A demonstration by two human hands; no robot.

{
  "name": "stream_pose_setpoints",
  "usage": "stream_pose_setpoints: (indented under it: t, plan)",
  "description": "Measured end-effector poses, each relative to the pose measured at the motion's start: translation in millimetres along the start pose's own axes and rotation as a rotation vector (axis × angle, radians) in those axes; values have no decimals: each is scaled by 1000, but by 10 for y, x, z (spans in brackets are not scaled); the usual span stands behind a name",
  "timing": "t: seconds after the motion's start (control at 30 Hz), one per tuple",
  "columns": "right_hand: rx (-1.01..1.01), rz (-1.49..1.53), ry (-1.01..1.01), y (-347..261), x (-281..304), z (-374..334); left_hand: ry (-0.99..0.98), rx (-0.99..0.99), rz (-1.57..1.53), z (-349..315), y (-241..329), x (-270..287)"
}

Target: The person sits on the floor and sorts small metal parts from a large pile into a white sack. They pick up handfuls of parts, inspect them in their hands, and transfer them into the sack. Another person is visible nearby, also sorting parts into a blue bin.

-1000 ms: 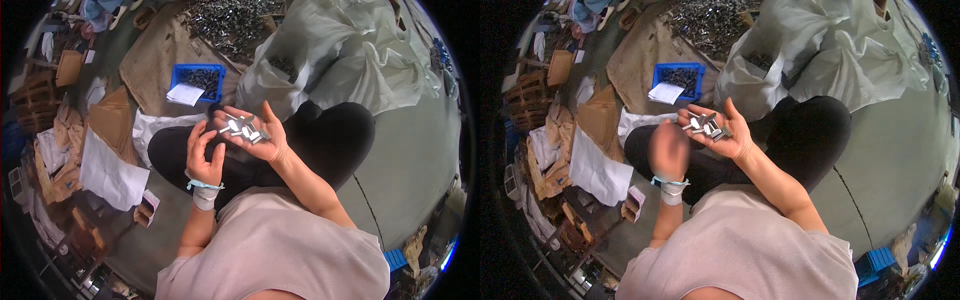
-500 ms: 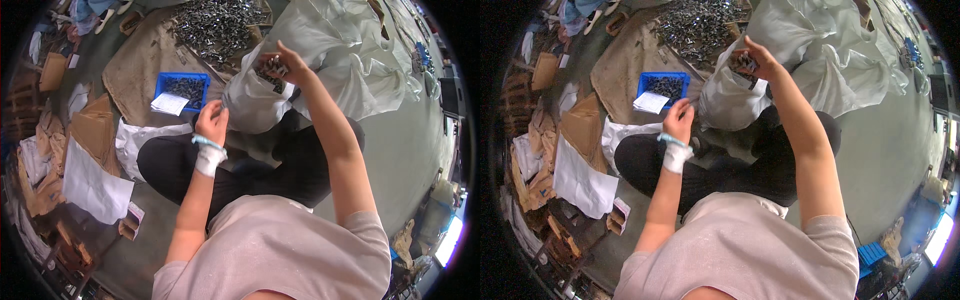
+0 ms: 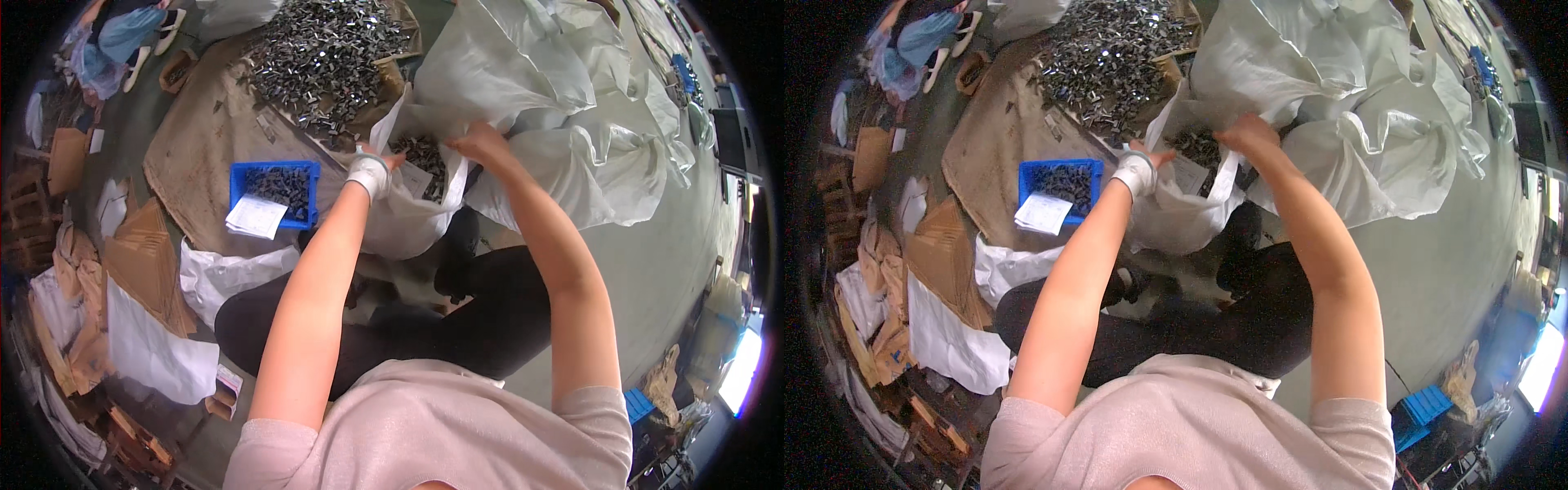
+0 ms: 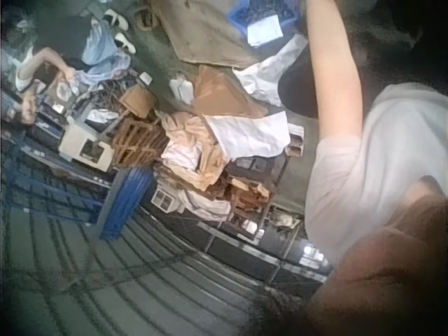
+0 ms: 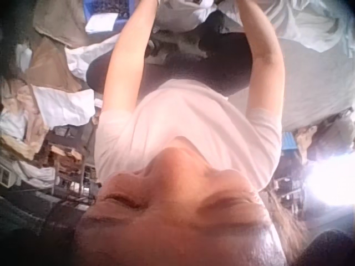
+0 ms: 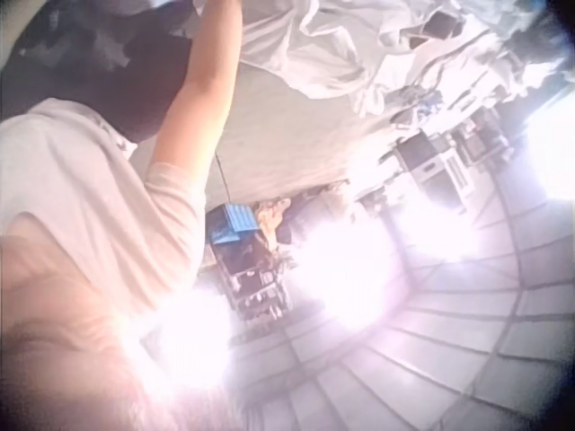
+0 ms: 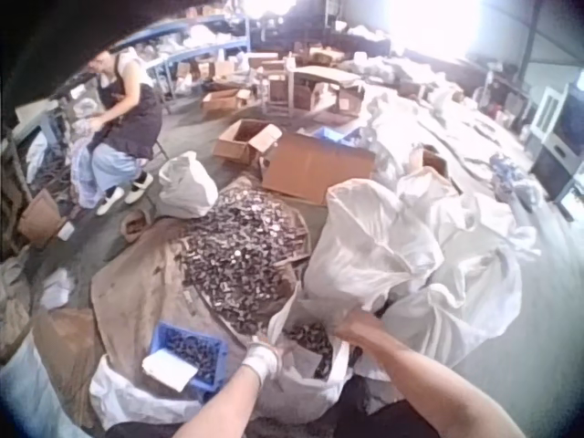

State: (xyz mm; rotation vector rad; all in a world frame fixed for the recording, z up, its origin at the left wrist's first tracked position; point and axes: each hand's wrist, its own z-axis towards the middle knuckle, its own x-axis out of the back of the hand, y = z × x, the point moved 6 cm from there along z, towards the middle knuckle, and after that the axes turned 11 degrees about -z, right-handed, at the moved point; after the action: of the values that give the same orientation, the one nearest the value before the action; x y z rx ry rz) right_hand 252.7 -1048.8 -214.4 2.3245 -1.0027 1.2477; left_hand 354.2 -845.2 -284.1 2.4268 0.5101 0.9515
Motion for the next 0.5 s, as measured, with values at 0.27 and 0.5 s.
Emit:
stream_pose_setpoints:
  t: [0.27, 0.5]
  plan:
    - [-230, 704, -35, 470, -1127, 780, -34, -51, -430, -96, -828, -4]
    - [-96, 660, -195, 96, -652, -918, 180, -220, -484, -1524, -887, 384]
